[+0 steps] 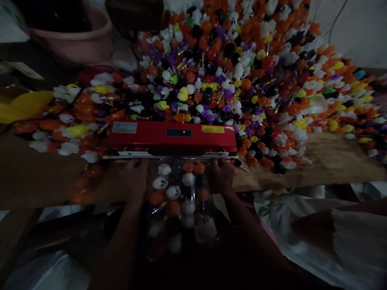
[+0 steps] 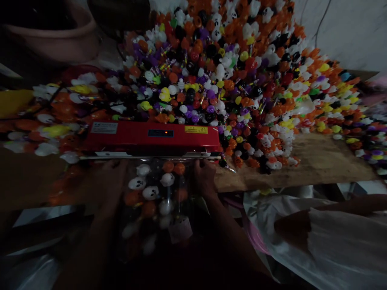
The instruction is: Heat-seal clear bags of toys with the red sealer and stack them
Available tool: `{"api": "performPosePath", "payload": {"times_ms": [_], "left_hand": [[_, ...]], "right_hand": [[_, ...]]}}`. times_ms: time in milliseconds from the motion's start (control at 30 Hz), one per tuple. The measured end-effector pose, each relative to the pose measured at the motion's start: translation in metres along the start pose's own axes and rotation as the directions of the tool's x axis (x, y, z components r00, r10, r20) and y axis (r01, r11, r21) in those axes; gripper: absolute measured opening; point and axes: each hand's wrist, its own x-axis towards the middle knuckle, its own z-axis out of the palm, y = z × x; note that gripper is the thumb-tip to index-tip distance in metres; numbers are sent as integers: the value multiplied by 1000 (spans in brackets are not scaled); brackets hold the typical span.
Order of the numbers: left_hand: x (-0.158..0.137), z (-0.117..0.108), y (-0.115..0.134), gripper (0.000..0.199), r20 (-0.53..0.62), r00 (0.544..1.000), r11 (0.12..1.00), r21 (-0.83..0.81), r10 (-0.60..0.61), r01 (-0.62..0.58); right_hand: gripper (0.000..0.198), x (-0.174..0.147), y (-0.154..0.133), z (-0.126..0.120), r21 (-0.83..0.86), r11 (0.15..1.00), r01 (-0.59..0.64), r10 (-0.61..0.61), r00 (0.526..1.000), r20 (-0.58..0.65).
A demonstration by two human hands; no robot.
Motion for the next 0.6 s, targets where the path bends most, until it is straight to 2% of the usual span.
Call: {"api": "performPosePath", "payload": {"times_ms": [67, 167, 267, 367, 433, 500, 567, 600], "left_hand": [[1, 7, -4, 21, -82, 996, 999, -19, 24, -26], [4, 11, -24, 23, -126, 982, 975, -155, 142, -161], [7, 14, -49, 27, -65, 984, 914, -363, 167, -179], [10, 20, -64, 39, -4, 985, 869, -470, 172, -154], [12, 24, -66, 43, -4, 987, 863, -485, 160, -141], [13, 28, -64, 40, -4, 991, 863, -491, 134, -119], [15, 31, -61, 37, -7, 993, 861, -496, 122, -109], [16, 33, -59, 36, -11, 993, 864, -491, 122, -111]], "right_hand": [[43, 0, -7, -3, -7, 1000, -9, 9, 1000, -18], [44, -1, -18, -11, -3, 1000, -22, 22, 999, 25], [44, 0, -20, -18, 4, 999, -46, 45, 996, 83], [48, 1, -18, -28, -75, 997, -27, 36, 991, 129], [51, 0, -21, -38, -236, 970, 57, -21, 988, 152], [52, -1, -32, -50, -410, 896, 172, -114, 980, 164], [51, 1, -53, -60, -485, 827, 284, -218, 958, 189], [50, 3, -66, -61, -468, 813, 348, -270, 936, 226]]}}
